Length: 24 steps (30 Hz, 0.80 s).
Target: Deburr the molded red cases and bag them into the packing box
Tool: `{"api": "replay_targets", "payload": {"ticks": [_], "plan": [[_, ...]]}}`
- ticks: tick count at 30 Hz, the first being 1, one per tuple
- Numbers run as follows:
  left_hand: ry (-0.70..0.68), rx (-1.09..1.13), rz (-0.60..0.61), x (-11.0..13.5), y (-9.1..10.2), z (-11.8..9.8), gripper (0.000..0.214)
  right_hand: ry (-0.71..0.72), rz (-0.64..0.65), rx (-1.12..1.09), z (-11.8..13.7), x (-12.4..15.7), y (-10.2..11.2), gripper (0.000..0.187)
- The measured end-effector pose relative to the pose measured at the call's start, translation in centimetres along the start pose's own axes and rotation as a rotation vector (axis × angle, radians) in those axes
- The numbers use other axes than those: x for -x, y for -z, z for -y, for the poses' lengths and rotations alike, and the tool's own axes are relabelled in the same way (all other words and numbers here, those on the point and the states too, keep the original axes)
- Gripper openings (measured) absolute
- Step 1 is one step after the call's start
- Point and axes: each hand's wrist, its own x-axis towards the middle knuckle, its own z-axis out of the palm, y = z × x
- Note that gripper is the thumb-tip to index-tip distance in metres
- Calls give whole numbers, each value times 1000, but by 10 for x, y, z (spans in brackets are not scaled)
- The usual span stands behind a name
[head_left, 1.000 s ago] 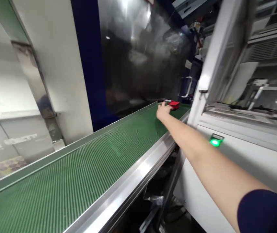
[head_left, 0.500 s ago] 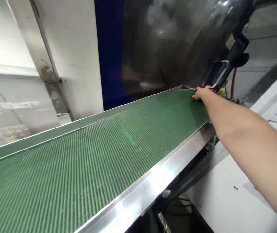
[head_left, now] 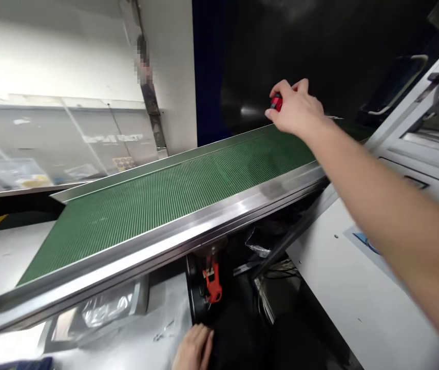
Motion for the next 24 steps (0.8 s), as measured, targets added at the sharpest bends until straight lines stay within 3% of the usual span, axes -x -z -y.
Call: {"api": "replay_targets", "payload": {"ticks": [2, 4, 7, 10, 13, 15, 17, 19, 21, 24], "plan": [[29, 144, -80, 3, -5, 0, 50, 116, -59, -275, 33, 84, 28, 54], [54, 265, -98, 4, -4, -4, 52, 232, -27, -670, 50, 181, 44, 47], [87, 445, -112, 13, 4, -21, 70, 145, 301, -1340, 53, 335, 37, 39], [14, 710, -11, 42, 4, -52, 101, -340, 724, -1823, 52, 479, 10, 47], [-89, 1204, 323, 84, -18, -84, 114, -946, 788, -2047, 54, 593, -8, 62], [-40, 1348, 394, 109, -40, -97, 100, -1163, 827, -2100, 49, 644, -7, 72], [47, 1391, 347, 129, -62, -101, 84, -1211, 876, -2070, 32, 676, 0, 80], [139, 1388, 278, 145, -77, -98, 75, -1118, 936, -1916, 5, 690, 9, 78], [226, 1342, 267, 160, -83, -95, 73, -950, 1002, -1651, -28, 693, 18, 62], [357, 1244, 410, 184, -82, -95, 78, -775, 967, -1270, -63, 681, 29, 40]]}}
